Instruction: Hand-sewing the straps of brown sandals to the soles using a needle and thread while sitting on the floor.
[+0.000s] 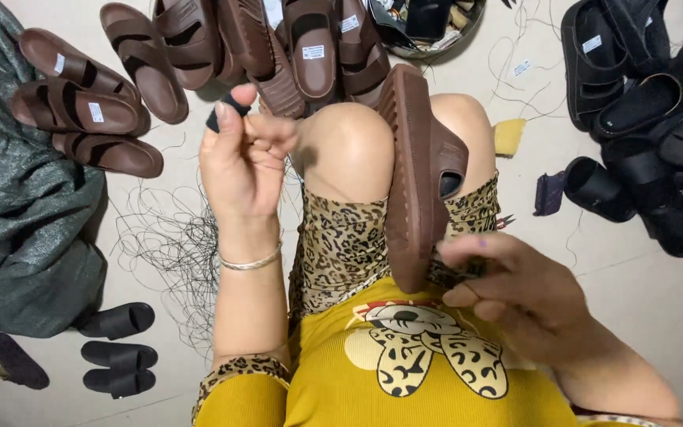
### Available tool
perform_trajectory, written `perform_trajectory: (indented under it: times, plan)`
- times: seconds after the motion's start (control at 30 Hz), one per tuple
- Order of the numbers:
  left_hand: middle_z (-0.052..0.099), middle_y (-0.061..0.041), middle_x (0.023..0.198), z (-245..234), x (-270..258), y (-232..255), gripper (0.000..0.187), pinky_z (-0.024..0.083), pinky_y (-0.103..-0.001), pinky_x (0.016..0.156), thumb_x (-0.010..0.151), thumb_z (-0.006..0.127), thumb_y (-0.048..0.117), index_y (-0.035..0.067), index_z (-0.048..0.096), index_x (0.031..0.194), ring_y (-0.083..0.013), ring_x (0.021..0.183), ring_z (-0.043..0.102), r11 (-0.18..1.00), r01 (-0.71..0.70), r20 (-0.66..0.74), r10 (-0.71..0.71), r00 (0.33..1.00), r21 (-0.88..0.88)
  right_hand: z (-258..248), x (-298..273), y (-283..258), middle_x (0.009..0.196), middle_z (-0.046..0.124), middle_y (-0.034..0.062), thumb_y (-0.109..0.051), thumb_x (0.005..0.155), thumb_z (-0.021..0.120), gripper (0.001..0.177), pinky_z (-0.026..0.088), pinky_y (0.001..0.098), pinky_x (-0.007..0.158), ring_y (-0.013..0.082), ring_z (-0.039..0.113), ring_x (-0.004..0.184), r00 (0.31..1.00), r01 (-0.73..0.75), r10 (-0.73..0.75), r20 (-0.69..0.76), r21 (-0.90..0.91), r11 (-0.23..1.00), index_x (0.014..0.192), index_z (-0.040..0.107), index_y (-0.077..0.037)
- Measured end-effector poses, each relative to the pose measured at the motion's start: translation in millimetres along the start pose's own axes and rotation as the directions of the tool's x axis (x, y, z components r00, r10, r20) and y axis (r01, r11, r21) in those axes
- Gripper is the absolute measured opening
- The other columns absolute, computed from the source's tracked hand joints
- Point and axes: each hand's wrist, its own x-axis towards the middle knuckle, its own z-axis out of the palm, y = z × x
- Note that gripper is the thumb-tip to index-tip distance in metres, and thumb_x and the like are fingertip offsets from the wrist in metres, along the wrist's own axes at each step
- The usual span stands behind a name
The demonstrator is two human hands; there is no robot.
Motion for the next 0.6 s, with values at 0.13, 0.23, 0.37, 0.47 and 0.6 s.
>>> perform_trajectory:
  times: [0.13, 0.23, 0.37, 0.47, 0.6]
  plan:
    - [0.029, 0.007, 0.049, -48, 18, -25, 0.023, 0.018, -0.024, 0.036, 0.107, 0.050, 0.026, 0.007, 0.063, 0.101, -0.0070, 0.040, 0.023, 0.924, 0.219, -0.063, -0.251, 0.966, -0.312, 9, 23, 53, 0.058, 0.056, 0.0014, -0.035, 0.112, 0.036, 0.057, 0.054, 0.0295, 0.059, 0.0162, 0.059, 0.054, 0.967, -0.059, 0.231, -0.107, 0.788, 0.613, 0.065, 0.059, -0.013]
    - [0.025, 0.007, 0.048, -69, 23, -45, 0.029, 0.020, -0.027, 0.031, 0.107, 0.048, 0.032, 0.010, 0.061, 0.095, -0.0090, 0.038, 0.024, 0.914, 0.336, -0.064, -0.359, 0.931, -0.229, 6, 31, 80, 0.048, 0.038, 0.0022, -0.021, 0.104, 0.041, 0.046, 0.041, 0.0345, 0.048, 0.0207, 0.046, 0.043, 0.897, -0.301, 0.437, -0.069, 0.629, 0.717, 0.058, 0.041, -0.013]
    - [0.065, -0.020, 0.081, -100, 14, -4, 0.033, 0.065, -0.033, 0.057, 0.103, 0.060, 0.031, 0.001, 0.060, 0.089, -0.0325, 0.072, 0.072, 0.862, 0.483, -0.038, -0.483, 0.875, 0.158, -46, -4, 102, 0.091, 0.073, 0.0136, -0.019, 0.109, 0.050, 0.029, 0.047, 0.0208, 0.046, 0.0103, 0.053, 0.051, 0.844, -0.396, 0.469, -0.260, 0.286, 0.872, 0.119, 0.061, 0.006]
    - [0.063, -0.017, 0.122, -83, -5, 20, 0.043, 0.050, -0.049, 0.090, 0.105, 0.064, 0.042, 0.000, 0.067, 0.112, -0.0353, 0.105, 0.065, -0.293, 0.139, -0.133, 0.038, 0.990, 0.946, -56, -18, 79, 0.133, 0.046, 0.0346, 0.007, 0.103, 0.044, 0.054, 0.056, 0.0406, 0.087, 0.0322, 0.055, 0.113, 0.834, -0.433, 0.386, -0.394, -0.036, 0.901, 0.155, 0.031, 0.016]
    - [0.061, -0.006, 0.113, 29, -52, 34, 0.031, 0.054, -0.030, 0.087, 0.096, 0.072, 0.024, 0.009, 0.062, 0.121, -0.0167, 0.100, 0.062, 0.445, -0.233, 0.241, 0.039, 0.970, 0.865, -36, -36, 68, 0.109, 0.068, 0.0097, -0.010, 0.095, 0.060, 0.036, 0.053, 0.0406, 0.076, 0.0271, 0.066, 0.092, 0.984, -0.109, 0.157, 0.086, -0.410, 0.906, 0.128, 0.051, -0.025]
